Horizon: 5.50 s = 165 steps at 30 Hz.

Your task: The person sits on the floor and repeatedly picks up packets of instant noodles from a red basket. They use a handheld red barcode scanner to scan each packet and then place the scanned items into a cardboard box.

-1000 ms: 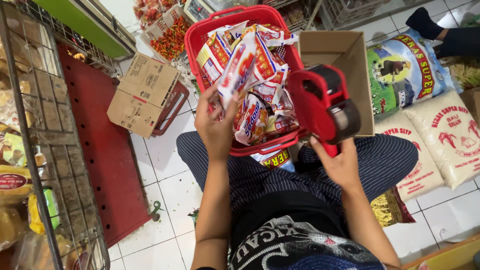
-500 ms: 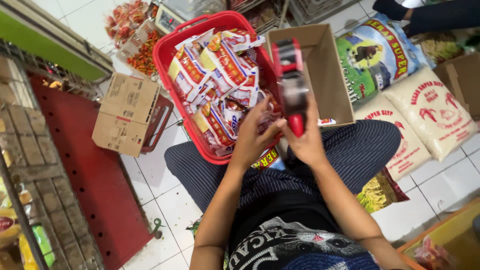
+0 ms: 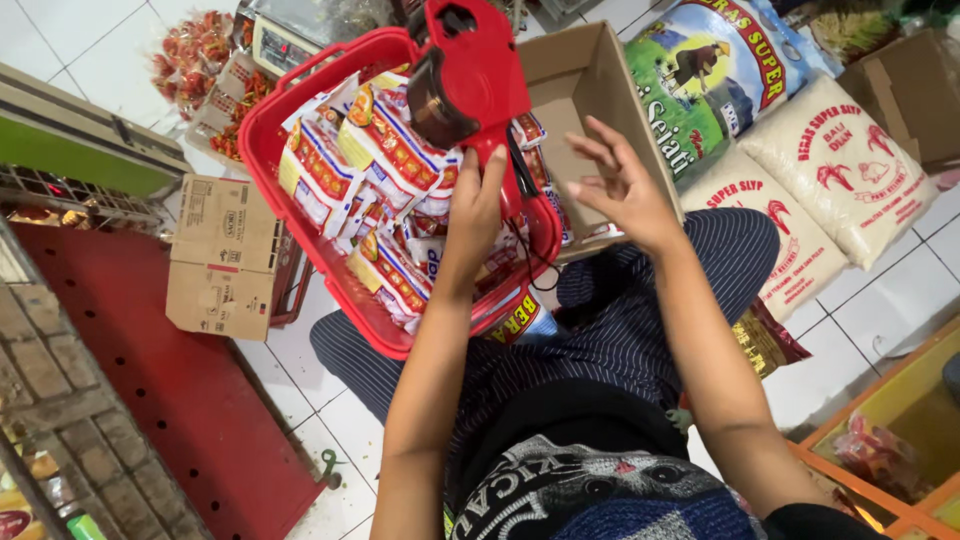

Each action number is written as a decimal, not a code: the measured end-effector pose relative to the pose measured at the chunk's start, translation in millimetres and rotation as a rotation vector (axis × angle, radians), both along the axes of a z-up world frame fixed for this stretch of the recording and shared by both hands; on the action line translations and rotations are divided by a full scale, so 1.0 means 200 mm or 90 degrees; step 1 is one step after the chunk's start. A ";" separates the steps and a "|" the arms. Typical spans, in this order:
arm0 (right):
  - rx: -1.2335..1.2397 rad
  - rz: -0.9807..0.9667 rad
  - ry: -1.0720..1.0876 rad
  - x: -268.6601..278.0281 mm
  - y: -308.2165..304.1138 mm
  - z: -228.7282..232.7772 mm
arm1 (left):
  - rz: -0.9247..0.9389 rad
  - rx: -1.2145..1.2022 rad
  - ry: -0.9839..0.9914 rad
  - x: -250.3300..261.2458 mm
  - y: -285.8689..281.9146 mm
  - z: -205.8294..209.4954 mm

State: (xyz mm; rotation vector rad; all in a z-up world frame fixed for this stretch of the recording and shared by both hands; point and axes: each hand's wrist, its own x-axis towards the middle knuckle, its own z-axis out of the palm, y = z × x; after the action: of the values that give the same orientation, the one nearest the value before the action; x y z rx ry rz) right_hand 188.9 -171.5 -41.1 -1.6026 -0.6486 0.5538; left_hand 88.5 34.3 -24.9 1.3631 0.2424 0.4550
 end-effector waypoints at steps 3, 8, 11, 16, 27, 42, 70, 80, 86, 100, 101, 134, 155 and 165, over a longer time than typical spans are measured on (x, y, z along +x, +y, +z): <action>-0.119 -0.084 -0.006 0.18 0.02 -0.32 | 0.035 0.035 0.036 0.07 0.01 0.01; -0.262 -0.119 -0.091 0.38 0.23 -0.89 | 0.105 0.238 0.007 0.03 0.05 -0.06; -0.187 -0.069 -0.195 0.46 0.40 -1.06 | 0.088 0.105 0.087 0.02 0.05 -0.10; -0.259 0.017 -0.378 0.50 0.59 -1.20 | 0.111 0.145 0.098 0.05 0.05 -0.14; -0.292 -0.243 -0.408 0.39 0.39 -1.01 | 0.104 0.144 0.068 0.05 0.04 -0.09; 0.211 -0.437 0.053 -0.03 -0.01 -0.30 | 0.054 0.062 0.093 -0.02 -0.03 -0.19; 0.361 -0.242 0.244 -0.30 0.07 0.05 | -0.132 -0.275 -0.047 -0.12 0.02 -0.20; 0.540 -0.117 0.579 -0.32 0.10 0.06 | -0.070 -0.118 -0.036 -0.15 0.04 -0.11; 0.350 0.002 0.388 -0.31 0.01 0.11 | -0.031 -0.045 -0.029 -0.07 -0.01 -0.12; 0.537 -0.262 0.367 -0.26 -0.06 -0.01 | 0.005 -0.146 -0.022 -0.06 0.05 -0.25; 0.550 -0.300 0.348 -0.24 -0.06 -0.01 | -0.013 -0.181 -0.017 -0.06 0.05 -0.26; -0.001 -0.350 -0.049 -0.51 0.31 0.25 | -0.131 0.079 -0.031 -0.06 -0.05 -0.37; 0.442 -0.492 0.296 -0.38 -0.33 0.05 | -0.309 -0.314 -0.112 -0.07 -0.66 0.13; 0.295 -0.427 0.198 -0.35 -0.75 0.07 | -0.297 -0.114 -0.040 -0.02 -0.56 0.14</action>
State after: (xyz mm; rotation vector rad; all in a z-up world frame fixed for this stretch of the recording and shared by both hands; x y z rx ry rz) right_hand 118.2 -321.8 -26.9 -1.1593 0.0208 0.1260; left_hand 83.8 -78.1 2.3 1.1803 -0.0874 0.0810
